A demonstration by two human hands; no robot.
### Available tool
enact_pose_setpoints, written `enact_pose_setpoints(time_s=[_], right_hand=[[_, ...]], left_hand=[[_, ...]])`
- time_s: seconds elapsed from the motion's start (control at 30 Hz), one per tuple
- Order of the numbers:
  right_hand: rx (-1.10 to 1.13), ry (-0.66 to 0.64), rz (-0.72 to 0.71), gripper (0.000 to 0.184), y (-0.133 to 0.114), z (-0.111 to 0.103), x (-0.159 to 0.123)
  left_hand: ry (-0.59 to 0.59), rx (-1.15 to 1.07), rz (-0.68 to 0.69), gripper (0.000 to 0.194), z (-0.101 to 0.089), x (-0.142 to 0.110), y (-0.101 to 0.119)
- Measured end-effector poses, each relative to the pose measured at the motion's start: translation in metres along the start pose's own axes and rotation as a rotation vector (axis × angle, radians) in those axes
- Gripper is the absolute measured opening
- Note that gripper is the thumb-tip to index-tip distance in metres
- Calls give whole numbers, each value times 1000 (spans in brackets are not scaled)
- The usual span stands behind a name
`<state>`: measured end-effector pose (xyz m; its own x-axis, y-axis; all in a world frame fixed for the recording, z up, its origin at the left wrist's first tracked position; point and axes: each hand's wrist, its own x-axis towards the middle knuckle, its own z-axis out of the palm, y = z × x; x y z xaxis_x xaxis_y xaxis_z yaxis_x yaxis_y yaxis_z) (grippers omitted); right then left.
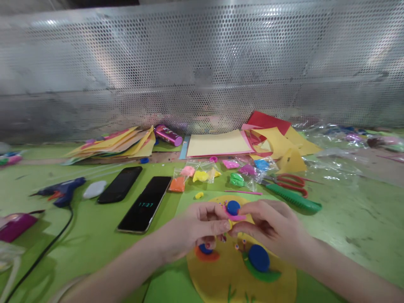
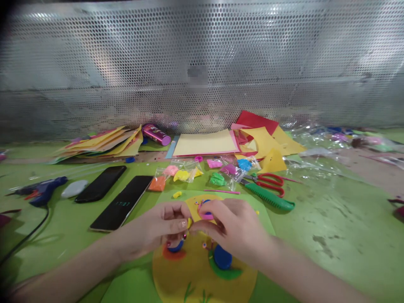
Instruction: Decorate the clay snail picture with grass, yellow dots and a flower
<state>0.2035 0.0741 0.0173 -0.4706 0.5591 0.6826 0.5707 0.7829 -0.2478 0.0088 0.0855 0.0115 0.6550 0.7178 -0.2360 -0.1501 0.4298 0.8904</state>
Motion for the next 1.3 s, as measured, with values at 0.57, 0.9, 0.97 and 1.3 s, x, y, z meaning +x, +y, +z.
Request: enact_pose_setpoints(time_s=[0.57, 0.9, 0.97, 1.3], right_hand=[[53, -34, -101, 17, -2, 4, -1], [71, 3, -70, 15, -4, 6, 2], [70, 7, -63, 16, -4, 7, 1], [81, -36, -40, 17, -9, 15, -4]], left_hand=[[31, -36, 1, 19, -1, 1, -2], [38, -67, 9, 24, -3, 3, -4], [41, -68, 16, 26, -3, 4, -6], [25, -25, 45, 36, 6, 2, -10]])
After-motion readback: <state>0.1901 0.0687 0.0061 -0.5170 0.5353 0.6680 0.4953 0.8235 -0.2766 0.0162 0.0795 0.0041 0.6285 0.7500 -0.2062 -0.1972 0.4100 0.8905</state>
